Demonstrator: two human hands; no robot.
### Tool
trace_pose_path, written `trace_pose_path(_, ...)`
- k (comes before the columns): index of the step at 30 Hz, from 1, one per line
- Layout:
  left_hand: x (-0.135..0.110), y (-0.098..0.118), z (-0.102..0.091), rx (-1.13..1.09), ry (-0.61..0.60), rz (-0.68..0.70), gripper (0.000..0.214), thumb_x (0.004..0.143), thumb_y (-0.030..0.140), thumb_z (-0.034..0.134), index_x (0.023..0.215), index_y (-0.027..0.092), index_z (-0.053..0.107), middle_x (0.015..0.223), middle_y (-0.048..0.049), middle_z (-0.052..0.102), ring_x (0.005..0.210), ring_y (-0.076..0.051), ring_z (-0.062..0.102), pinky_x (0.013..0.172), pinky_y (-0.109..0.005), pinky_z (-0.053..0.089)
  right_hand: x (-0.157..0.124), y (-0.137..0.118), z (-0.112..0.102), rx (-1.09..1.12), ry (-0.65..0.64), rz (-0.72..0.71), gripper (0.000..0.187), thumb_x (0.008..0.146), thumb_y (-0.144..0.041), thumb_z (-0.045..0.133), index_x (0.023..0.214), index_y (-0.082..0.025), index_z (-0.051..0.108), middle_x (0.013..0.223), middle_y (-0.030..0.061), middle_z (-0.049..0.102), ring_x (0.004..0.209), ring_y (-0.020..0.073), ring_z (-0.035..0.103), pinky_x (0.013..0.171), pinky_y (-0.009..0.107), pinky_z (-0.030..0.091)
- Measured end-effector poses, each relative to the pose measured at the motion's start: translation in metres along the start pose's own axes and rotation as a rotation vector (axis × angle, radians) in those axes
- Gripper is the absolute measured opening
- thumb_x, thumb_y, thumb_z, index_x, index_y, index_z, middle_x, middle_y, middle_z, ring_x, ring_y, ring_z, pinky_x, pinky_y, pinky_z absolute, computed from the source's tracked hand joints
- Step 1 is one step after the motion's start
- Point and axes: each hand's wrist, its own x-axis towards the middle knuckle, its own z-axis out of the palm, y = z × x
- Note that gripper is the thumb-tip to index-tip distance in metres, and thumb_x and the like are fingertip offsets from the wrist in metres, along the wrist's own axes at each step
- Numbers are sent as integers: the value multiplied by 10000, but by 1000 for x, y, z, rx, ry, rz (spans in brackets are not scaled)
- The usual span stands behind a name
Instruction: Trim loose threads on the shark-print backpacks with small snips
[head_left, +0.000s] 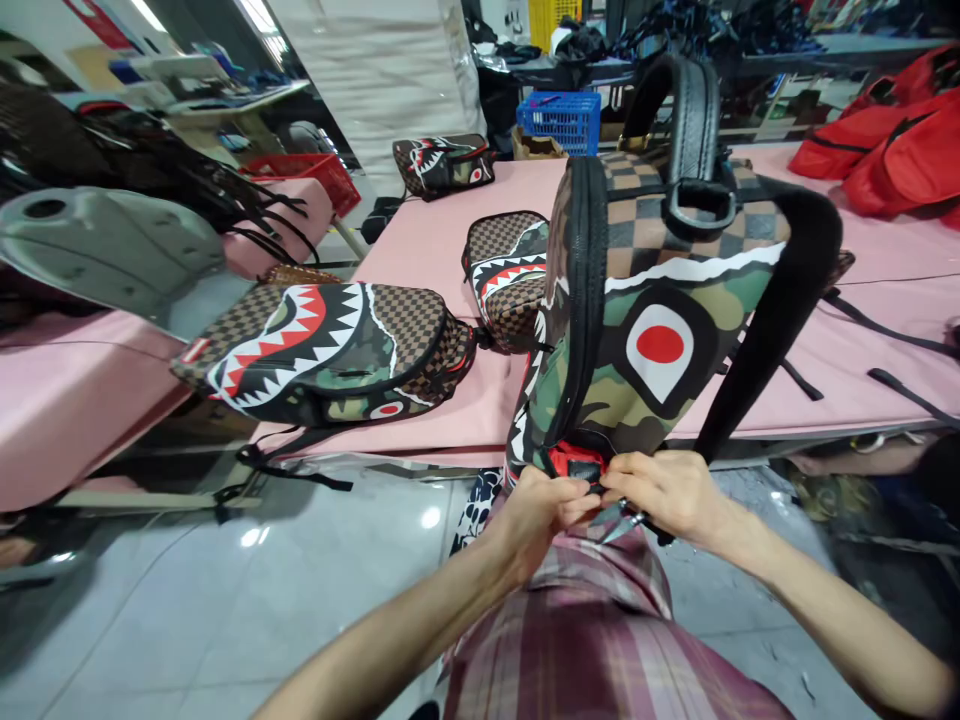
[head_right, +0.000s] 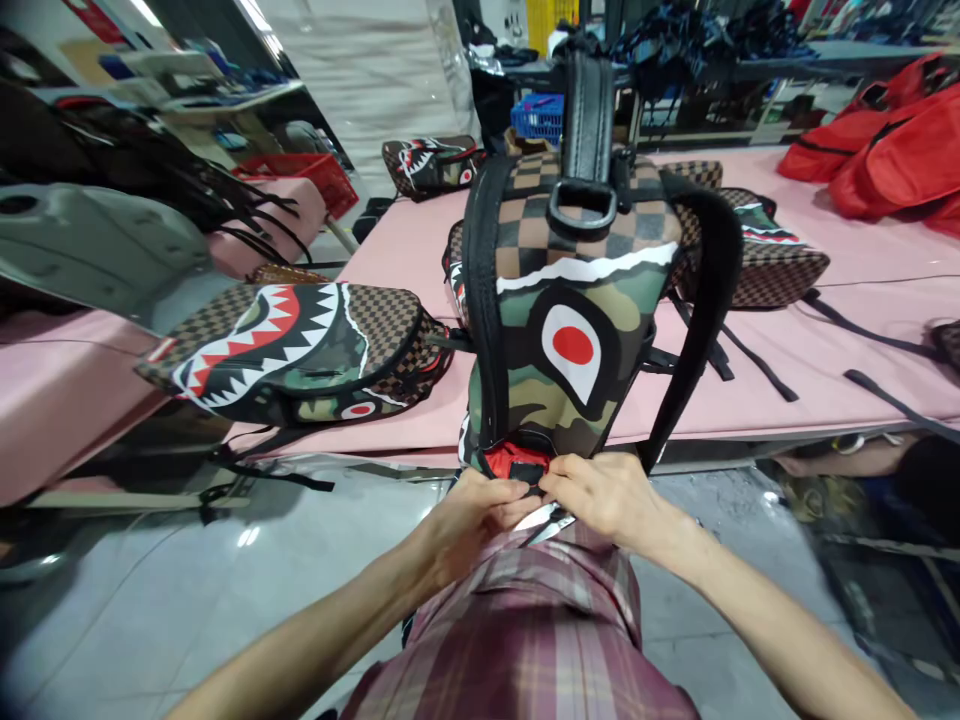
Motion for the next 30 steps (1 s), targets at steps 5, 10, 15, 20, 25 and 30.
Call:
trace_pose_path(5,7,-4,12,56,-65,44,273,551,269,759,677,51,657,812,-150,676,830,-282,660,749,-353,522,-6,-7,-21,328,-9,366,306,827,-55,415,1002,-192,626,948,31,696,829,117,657,693,203,509)
trace_pose_path(10,11,-13,16,50,-138,110,298,579,263,755,783,63,671,789,-109,679,706,-214,660,690,-325,531,12,-30,-18,-20,-158,664,379,754,-52,474,1065,-207,626,988,49,692,768,167,671,595,225,485)
trace_pose_path(15,10,-17,11,56,-191,115,287,599,276,741,779,71,655,710,-86,664,690,-203,648,694,-332,534,29,-36,-14,-127,-451,684,283,761,-152,557,1027,-229,615,962,44,682,726,180,663,502,221,381)
trace_pose_path(20,11,-17,4,59,-179,119,272,576,270,741,721,71,628,670,-80,642,705,-234,658,687,-358,538,38,-39,-15,-219,-567,665,120,788,-234,585,903,-213,611,821,22,658,631,190,642,439,245,240)
trace_pose_path(25,9,-9,4,32,-168,138,230,537,236,741,609,101,570,574,-30,583,701,-234,652,712,-383,534,49,-41,-12,-324,-619,592,119,831,-248,549,920,-169,562,815,47,614,573,166,604,426,256,190)
trace_pose_path(30,6,-6,-3,10,-205,140,197,567,221,715,688,94,625,663,-58,644,738,-239,656,735,-393,525,52,-40,-7,-370,-620,483,145,866,-277,506,918,-144,527,849,68,575,547,141,558,401,265,165)
